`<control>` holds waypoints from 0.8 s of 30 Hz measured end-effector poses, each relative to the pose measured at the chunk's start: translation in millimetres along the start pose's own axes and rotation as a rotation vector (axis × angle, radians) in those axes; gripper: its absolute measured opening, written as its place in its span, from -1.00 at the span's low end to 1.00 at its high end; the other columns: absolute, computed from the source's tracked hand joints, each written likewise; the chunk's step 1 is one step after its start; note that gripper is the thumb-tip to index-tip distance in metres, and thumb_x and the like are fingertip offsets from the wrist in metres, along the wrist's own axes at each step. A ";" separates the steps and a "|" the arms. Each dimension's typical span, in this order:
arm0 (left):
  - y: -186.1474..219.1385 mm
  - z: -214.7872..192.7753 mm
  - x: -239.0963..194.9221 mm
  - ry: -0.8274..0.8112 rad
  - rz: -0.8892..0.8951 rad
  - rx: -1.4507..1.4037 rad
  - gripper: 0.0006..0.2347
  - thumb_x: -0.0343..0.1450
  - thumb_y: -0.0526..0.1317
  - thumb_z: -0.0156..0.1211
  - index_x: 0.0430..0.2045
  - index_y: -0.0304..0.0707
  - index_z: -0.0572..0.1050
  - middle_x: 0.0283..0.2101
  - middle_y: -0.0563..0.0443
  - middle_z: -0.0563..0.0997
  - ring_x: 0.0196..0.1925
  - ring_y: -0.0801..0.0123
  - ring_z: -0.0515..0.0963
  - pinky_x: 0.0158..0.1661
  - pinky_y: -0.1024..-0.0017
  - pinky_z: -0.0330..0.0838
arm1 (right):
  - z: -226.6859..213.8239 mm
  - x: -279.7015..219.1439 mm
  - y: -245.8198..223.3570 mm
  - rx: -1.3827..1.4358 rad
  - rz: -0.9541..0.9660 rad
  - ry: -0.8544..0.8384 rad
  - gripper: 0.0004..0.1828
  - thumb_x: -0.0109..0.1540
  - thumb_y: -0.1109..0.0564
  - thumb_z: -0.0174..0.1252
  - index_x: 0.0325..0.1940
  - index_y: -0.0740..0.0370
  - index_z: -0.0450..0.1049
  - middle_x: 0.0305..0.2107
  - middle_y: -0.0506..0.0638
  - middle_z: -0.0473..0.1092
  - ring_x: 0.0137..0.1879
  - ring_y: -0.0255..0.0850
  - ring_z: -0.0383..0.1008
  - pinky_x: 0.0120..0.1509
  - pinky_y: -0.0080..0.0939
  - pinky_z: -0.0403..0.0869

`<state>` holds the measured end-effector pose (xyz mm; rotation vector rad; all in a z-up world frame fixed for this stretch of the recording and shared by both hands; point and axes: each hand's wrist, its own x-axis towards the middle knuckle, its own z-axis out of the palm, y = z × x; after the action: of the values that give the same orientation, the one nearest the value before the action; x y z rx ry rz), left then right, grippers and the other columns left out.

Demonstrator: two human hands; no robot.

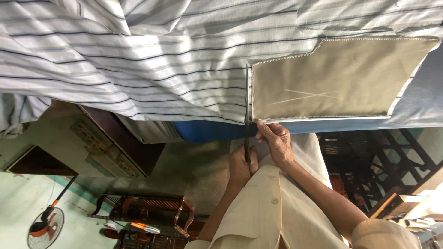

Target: The person cuts sections of fabric using large shears, following a pattern template and previously marked lines on a striped cloth.

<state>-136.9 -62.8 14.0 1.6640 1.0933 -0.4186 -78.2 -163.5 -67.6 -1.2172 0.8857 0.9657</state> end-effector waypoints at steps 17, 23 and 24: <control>0.5 -140.3 33.0 -0.323 -0.047 0.202 -0.75 0.43 -0.25 0.17 -0.71 -0.22 0.40 -0.71 -0.03 0.39 -0.59 0.35 0.34 -0.50 0.36 0.29 | 1.9 -0.3 -2.6 0.028 0.015 0.021 -0.82 0.28 0.16 0.33 -0.41 0.23 0.57 -0.74 0.01 0.41 -0.62 -0.40 0.46 -0.43 -0.45 0.48; 15.6 -163.7 64.2 -0.325 0.036 0.439 -0.73 0.41 -0.20 0.19 -0.73 -0.26 0.38 -0.72 -0.21 0.42 -0.64 0.01 0.50 -0.58 0.28 0.36 | 6.4 -8.0 -18.7 0.016 -0.012 -0.009 -0.68 0.29 0.14 0.28 -0.54 0.29 0.55 -0.78 0.04 0.38 -0.62 -0.45 0.35 -0.46 -0.51 0.31; 15.7 -169.2 65.1 -0.341 0.034 0.454 -0.73 0.41 -0.20 0.19 -0.73 -0.26 0.38 -0.72 -0.21 0.42 -0.64 0.01 0.50 -0.58 0.28 0.36 | 9.6 -9.2 -19.3 0.032 -0.005 0.002 -0.68 0.29 0.14 0.28 -0.54 0.29 0.55 -0.78 0.04 0.38 -0.62 -0.45 0.35 -0.46 -0.51 0.31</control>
<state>-130.2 117.0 41.2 1.9064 0.7483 -0.9450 -63.1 -156.6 -51.1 -1.1932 0.8963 0.9429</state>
